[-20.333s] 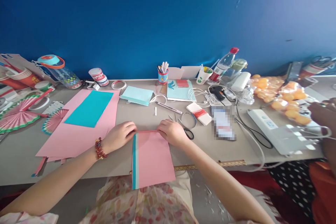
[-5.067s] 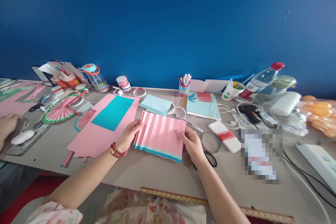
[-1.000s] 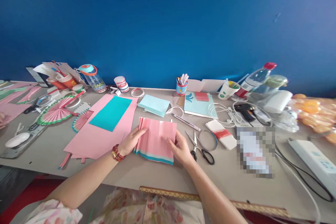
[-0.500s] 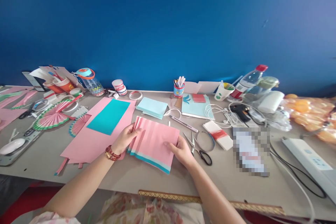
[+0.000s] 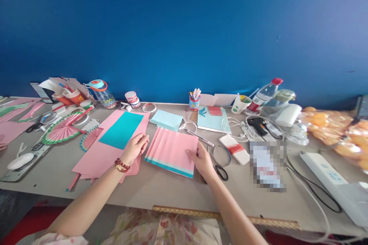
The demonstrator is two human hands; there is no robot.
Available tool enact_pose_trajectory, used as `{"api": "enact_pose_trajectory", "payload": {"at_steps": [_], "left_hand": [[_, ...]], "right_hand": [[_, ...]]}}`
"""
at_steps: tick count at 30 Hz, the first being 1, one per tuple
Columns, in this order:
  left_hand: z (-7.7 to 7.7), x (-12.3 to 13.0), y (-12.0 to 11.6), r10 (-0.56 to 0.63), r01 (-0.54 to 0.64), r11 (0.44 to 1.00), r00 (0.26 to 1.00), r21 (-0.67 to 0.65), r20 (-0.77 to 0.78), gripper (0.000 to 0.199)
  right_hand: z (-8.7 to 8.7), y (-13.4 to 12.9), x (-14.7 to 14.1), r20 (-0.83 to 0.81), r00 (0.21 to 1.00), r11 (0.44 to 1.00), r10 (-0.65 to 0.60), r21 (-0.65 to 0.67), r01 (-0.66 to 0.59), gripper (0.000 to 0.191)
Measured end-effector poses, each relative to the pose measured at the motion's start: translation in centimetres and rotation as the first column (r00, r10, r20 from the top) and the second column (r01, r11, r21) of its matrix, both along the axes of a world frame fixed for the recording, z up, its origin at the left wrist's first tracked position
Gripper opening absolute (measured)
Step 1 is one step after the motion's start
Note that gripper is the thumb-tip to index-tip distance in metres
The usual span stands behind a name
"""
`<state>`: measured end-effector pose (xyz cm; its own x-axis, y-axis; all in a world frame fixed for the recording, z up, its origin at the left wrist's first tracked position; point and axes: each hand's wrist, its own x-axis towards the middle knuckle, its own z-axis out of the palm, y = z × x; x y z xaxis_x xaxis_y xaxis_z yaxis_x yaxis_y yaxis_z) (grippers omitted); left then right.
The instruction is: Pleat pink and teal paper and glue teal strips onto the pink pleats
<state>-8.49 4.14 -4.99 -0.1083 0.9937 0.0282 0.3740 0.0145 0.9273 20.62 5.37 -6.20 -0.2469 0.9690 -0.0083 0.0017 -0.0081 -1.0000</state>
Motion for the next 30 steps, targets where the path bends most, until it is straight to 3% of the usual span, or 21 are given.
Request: {"api": "enact_pose_trajectory", "payload": {"at_steps": [6,9,12,15,19,23,27,30], "left_hand": [[-0.2,0.4,-0.8,-0.033,0.055,0.993,0.980,0.108,-0.196,0.031],[-0.4,0.8,-1.4,-0.094,0.160,0.970,0.940,0.181,-0.328,0.033],[-0.9,0.8,-2.2,-0.132,0.318,0.926,0.778,0.204,-0.614,0.035],[-1.6,0.4,-3.2,-0.089,0.388,0.904,0.584,0.181,-0.807,0.037],[-2.3,-0.4,-4.3,-0.067,0.412,0.898,0.467,0.150,-0.882,0.042],[-2.2,-0.9,-5.0,-0.060,0.417,0.900,0.410,0.129,-0.910,0.046],[-1.6,-0.9,-5.4,-0.071,0.419,0.901,0.394,0.110,-0.917,0.050],[-1.3,-0.4,-5.7,-0.110,0.449,0.889,0.399,0.090,-0.910,0.052]], "right_hand": [[0.3,-0.7,-0.2,0.282,0.959,0.992,0.035,0.105,-0.067,0.038],[0.7,-0.8,-0.5,0.436,0.900,0.985,0.008,0.151,-0.082,0.036],[0.9,-0.7,-0.4,0.567,0.823,0.980,-0.027,0.176,-0.090,0.041],[0.6,-0.8,-0.2,0.679,0.731,0.980,-0.064,0.183,-0.084,0.052],[-0.2,-1.3,-0.1,0.844,0.523,0.971,-0.117,0.207,-0.117,0.065],[-0.8,-1.7,0.0,0.917,0.349,0.932,-0.195,0.284,-0.226,0.065],[-0.1,-2.1,-0.1,0.906,0.250,0.844,-0.341,0.413,-0.343,0.056],[0.8,-3.0,-0.8,0.851,0.258,0.766,-0.457,0.524,-0.372,0.052]]}}
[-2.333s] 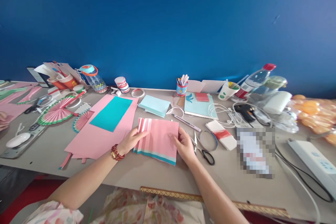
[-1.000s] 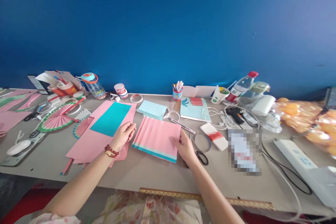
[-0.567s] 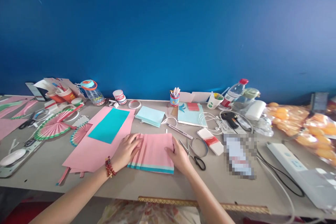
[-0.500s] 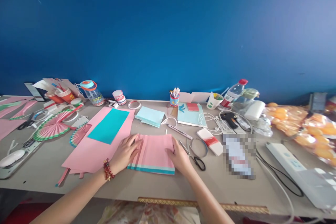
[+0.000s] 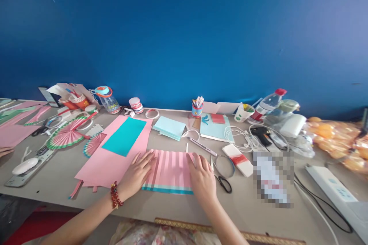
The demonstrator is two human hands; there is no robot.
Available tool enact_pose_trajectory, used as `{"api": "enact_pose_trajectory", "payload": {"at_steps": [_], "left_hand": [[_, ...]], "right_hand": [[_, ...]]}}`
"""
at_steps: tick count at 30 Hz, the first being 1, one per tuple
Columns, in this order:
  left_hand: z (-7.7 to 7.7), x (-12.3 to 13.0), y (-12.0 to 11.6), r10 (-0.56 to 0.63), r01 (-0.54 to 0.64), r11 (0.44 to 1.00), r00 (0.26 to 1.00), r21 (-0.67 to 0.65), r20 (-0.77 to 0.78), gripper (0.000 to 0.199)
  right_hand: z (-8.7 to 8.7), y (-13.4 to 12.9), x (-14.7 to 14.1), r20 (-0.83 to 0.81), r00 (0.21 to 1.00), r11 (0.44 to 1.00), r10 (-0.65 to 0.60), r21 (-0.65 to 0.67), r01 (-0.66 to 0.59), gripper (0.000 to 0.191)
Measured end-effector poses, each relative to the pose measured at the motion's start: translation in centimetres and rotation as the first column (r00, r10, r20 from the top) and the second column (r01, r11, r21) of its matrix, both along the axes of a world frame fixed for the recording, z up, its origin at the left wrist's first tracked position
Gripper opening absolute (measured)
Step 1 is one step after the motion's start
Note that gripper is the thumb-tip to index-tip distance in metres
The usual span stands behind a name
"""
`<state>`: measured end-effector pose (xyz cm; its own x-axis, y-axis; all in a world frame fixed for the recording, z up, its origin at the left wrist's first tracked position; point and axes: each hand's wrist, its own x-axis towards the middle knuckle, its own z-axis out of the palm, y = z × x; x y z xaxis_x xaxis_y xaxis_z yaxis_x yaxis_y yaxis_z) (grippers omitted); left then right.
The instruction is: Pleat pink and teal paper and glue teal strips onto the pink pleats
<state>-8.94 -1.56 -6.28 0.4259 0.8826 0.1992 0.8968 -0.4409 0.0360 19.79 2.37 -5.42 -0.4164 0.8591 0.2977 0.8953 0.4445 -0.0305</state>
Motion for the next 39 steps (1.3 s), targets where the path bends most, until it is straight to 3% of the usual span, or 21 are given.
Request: {"api": "enact_pose_trajectory", "payload": {"at_steps": [3,7,11,18,22,23,25,28,30,34,39], "left_hand": [[0.0,0.6,-0.3,-0.034,0.034,0.999,0.999,-0.021,-0.002,0.051],[-0.2,0.6,-0.6,-0.072,0.071,0.997,0.997,-0.025,-0.032,0.060],[-0.3,-0.1,-0.6,-0.090,0.089,0.996,0.994,-0.020,-0.061,0.066],[-0.1,-0.5,-1.3,-0.077,0.070,0.995,0.993,-0.071,-0.092,0.069],[0.8,-2.4,-0.8,-0.056,0.052,0.996,0.997,-0.075,-0.044,0.058],[1.1,-3.6,-0.2,-0.018,0.017,0.999,1.000,-0.049,-0.018,0.053],[1.7,-6.7,1.3,0.219,-0.222,0.973,0.975,0.067,0.048,0.045],[2.0,-11.8,3.8,0.565,-0.567,0.812,0.823,0.135,0.056,0.053],[1.9,-14.2,5.0,0.688,-0.681,0.724,0.725,0.115,-0.035,0.057],[1.3,-15.7,5.9,0.736,-0.728,0.677,0.670,0.107,-0.100,0.052],[1.0,-16.3,6.5,0.751,-0.753,0.658,0.659,0.035,0.047,0.039]], "right_hand": [[0.1,-1.0,-1.3,-0.032,0.992,0.992,0.124,0.028,-0.124,0.050],[-1.4,-1.5,-2.0,-0.009,0.959,0.959,0.283,-0.007,-0.283,0.051],[-2.6,-1.1,-1.4,0.005,0.949,0.949,0.315,-0.014,-0.314,0.061],[-3.1,-0.9,-1.0,-0.014,0.946,0.946,0.324,-0.007,-0.324,0.063],[-3.6,-0.8,-1.0,0.001,0.948,0.948,0.319,0.009,-0.319,0.064],[-3.7,-0.8,-1.0,0.007,0.947,0.947,0.321,0.013,-0.321,0.064],[-3.7,-0.8,-1.0,0.015,0.947,0.947,0.321,0.019,-0.321,0.064],[-3.7,-0.8,-1.0,0.010,0.949,0.949,0.315,0.023,-0.315,0.063],[-3.6,-0.8,-1.0,-0.005,0.950,0.950,0.313,0.022,-0.312,0.063],[-3.5,-0.8,-1.0,-0.018,0.947,0.947,0.320,0.021,-0.319,0.063],[-3.4,-0.9,-1.0,0.004,0.948,0.948,0.317,-0.004,-0.317,0.062]]}}
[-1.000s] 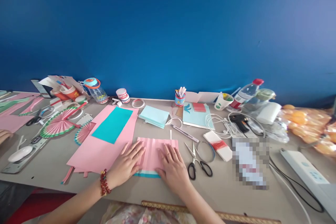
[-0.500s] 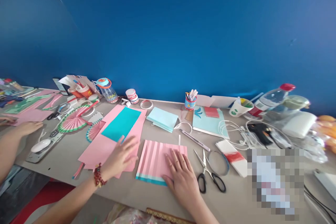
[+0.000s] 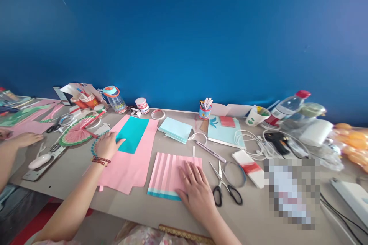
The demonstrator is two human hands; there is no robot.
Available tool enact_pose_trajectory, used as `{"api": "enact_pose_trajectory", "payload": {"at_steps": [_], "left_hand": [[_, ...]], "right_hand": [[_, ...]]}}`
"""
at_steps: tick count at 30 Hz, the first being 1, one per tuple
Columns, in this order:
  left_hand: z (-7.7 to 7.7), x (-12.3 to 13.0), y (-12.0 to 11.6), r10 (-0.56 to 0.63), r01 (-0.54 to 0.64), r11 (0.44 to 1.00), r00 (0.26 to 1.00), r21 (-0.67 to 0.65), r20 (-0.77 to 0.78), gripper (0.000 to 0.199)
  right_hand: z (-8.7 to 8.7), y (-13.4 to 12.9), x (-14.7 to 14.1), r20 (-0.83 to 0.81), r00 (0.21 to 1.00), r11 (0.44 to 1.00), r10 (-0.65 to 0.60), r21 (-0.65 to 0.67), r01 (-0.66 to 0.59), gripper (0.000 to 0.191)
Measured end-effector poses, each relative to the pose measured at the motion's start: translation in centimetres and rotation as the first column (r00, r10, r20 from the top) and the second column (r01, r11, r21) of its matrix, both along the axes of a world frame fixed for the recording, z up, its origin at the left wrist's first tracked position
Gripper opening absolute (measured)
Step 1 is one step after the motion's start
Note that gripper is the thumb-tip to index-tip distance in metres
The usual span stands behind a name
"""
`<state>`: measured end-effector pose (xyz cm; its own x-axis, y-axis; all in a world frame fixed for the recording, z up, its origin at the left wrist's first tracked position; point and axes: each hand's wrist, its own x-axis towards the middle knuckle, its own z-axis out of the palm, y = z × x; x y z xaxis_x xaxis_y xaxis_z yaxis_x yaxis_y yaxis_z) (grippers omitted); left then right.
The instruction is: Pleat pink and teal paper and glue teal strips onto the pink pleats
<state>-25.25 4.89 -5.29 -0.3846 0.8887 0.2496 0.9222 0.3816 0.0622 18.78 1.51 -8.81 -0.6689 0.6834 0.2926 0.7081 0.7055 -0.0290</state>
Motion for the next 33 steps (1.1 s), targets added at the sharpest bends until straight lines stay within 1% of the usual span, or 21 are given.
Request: {"api": "enact_pose_trajectory", "payload": {"at_steps": [2,5,8,10,14,19,21,22,23,24,25,26,27,28,30,31,33], "left_hand": [[-0.1,-0.7,0.3,0.003,-0.003,1.000,0.999,0.014,0.049,0.035],[-0.2,-1.7,0.3,0.007,-0.015,0.999,0.989,0.051,0.149,0.034],[0.0,-2.2,-0.1,-0.031,0.001,0.994,0.963,0.108,0.268,0.031],[0.4,-2.3,-0.6,-0.067,0.010,0.985,0.940,0.172,0.333,0.033],[1.8,-1.9,-2.0,-0.130,-0.011,0.949,0.898,0.316,0.421,0.040],[4.4,-0.7,-3.8,-0.190,-0.053,0.891,0.858,0.451,0.477,0.041],[5.7,0.4,-4.4,-0.239,-0.060,0.858,0.832,0.511,0.500,0.038],[6.3,1.1,-4.7,-0.263,-0.053,0.843,0.828,0.536,0.495,0.036],[6.9,1.9,-5.0,-0.291,-0.033,0.818,0.837,0.575,0.463,0.033],[7.5,2.9,-5.2,-0.333,0.019,0.788,0.854,0.616,0.399,0.029],[8.0,3.9,-5.5,-0.389,0.103,0.746,0.870,0.658,0.304,0.023],[8.5,5.1,-5.7,-0.460,0.206,0.682,0.867,0.702,0.193,0.017],[8.9,6.3,-5.8,-0.551,0.325,0.599,0.831,0.732,0.083,0.012],[9.2,7.6,-6.0,-0.644,0.455,0.526,0.765,0.719,-0.013,0.012],[9.3,10.3,-6.2,-0.805,0.715,0.388,0.571,0.582,-0.164,0.023],[9.1,11.6,-6.3,-0.853,0.797,0.340,0.485,0.499,-0.195,0.028],[8.2,14.1,-6.7,-0.913,0.895,0.239,0.339,0.378,-0.226,0.030]], "right_hand": [[0.0,0.0,0.0,0.005,1.000,1.000,-0.002,0.000,0.002,0.062],[0.1,0.0,0.0,0.002,1.000,1.000,0.000,-0.004,0.000,0.061],[0.1,0.2,-0.3,-0.009,1.000,1.000,-0.004,-0.023,0.004,0.061],[0.2,0.6,-0.6,-0.013,1.000,0.999,-0.016,-0.035,0.015,0.061],[0.0,1.9,-1.8,-0.019,0.999,0.998,-0.044,-0.040,0.043,0.059],[-0.4,3.1,-3.2,-0.029,0.998,0.997,-0.056,-0.057,0.054,0.059],[-0.1,3.3,-3.6,-0.045,0.998,0.997,-0.046,-0.071,0.043,0.059],[0.3,3.3,-3.7,-0.064,0.997,0.996,-0.045,-0.075,0.040,0.059],[0.9,3.3,-3.7,-0.096,0.994,0.996,-0.050,-0.073,0.043,0.059],[1.8,3.3,-3.6,-0.144,0.988,0.997,-0.058,-0.065,0.049,0.060],[2.9,3.2,-3.5,-0.209,0.975,0.996,-0.077,-0.051,0.067,0.062],[4.1,3.1,-3.2,-0.288,0.952,0.995,-0.099,-0.036,0.093,0.065],[5.4,3.0,-2.9,-0.363,0.926,0.995,-0.098,-0.020,0.098,0.069],[6.7,2.8,-2.5,-0.436,0.894,0.993,-0.101,0.009,0.117,0.075],[8.8,2.2,-1.4,-0.519,0.852,0.981,-0.072,0.118,0.155,0.084],[9.4,1.8,-0.8,-0.531,0.847,0.968,-0.031,0.194,0.157,0.087],[9.7,0.7,0.5,-0.514,0.857,0.943,0.028,0.299,0.148,0.087]]}}
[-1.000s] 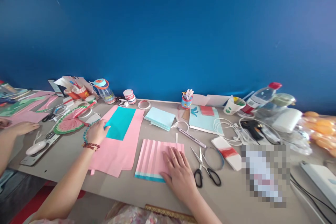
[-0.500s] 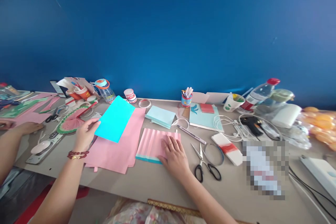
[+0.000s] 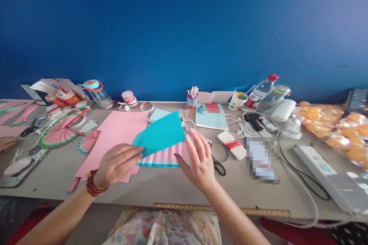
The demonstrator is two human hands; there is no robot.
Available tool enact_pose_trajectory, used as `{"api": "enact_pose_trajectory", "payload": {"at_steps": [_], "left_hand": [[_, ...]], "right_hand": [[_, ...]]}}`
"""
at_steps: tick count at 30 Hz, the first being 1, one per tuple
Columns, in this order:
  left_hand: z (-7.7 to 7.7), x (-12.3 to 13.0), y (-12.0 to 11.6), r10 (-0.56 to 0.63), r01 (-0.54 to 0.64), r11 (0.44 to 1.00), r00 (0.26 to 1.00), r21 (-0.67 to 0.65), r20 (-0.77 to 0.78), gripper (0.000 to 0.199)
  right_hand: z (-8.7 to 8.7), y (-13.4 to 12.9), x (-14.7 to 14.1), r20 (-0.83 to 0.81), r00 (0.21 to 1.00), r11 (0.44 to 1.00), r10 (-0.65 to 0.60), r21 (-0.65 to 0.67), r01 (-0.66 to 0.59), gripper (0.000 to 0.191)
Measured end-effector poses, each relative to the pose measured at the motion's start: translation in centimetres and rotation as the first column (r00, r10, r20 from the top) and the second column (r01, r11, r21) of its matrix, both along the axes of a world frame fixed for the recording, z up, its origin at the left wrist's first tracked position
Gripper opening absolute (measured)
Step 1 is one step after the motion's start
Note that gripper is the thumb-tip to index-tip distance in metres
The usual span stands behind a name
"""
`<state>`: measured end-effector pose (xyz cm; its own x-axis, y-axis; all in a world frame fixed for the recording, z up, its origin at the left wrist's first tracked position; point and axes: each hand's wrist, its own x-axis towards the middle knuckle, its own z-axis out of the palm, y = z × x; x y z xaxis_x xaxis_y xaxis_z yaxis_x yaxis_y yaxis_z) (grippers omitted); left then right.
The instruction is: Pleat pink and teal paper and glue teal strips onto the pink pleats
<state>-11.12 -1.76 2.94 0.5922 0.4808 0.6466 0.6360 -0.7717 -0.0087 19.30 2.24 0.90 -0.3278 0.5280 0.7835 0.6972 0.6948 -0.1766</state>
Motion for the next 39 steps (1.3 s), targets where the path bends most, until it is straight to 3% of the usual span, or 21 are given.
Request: {"api": "enact_pose_trajectory", "payload": {"at_steps": [3,6,12,17,23,26,34,39], "left_hand": [[-2.4,2.7,-1.1,-0.090,0.089,0.996,0.994,-0.020,-0.057,0.029],[-4.9,3.9,-2.6,-0.097,0.091,0.993,0.992,-0.079,-0.082,0.025],[-7.8,4.3,-5.2,-0.072,0.041,0.972,0.989,-0.230,-0.130,0.024],[-8.1,4.1,-6.1,-0.004,-0.016,0.959,0.997,-0.282,-0.071,0.023],[-5.8,2.9,-5.9,0.069,-0.044,0.977,0.991,-0.210,0.115,0.030],[-5.2,2.5,-5.8,0.086,-0.064,0.981,0.989,-0.183,0.116,0.031],[-8.1,2.2,-7.3,0.061,-0.071,0.953,0.997,-0.296,-0.042,0.021],[-9.1,2.6,-7.7,0.104,-0.125,0.910,0.992,-0.394,-0.074,0.022]], "right_hand": [[-1.6,-2.3,2.1,0.093,0.994,0.998,0.058,0.006,-0.059,0.059],[-4.1,-4.7,3.8,0.175,0.977,0.991,0.121,-0.070,-0.110,0.032],[-6.5,-7.2,5.2,0.256,0.956,0.968,0.143,-0.238,-0.081,0.025],[-6.1,-7.5,5.6,0.209,0.967,0.972,0.149,-0.212,-0.104,0.026],[-3.9,-7.3,6.0,0.175,0.975,0.982,0.135,-0.157,-0.108,0.031],[-3.4,-7.2,6.1,0.207,0.970,0.984,0.124,-0.149,-0.094,0.029],[-6.2,-8.4,6.1,0.289,0.936,0.958,0.200,-0.257,-0.126,0.027],[-6.9,-8.8,5.5,0.253,0.939,0.934,0.232,-0.328,-0.142,0.020]]}}
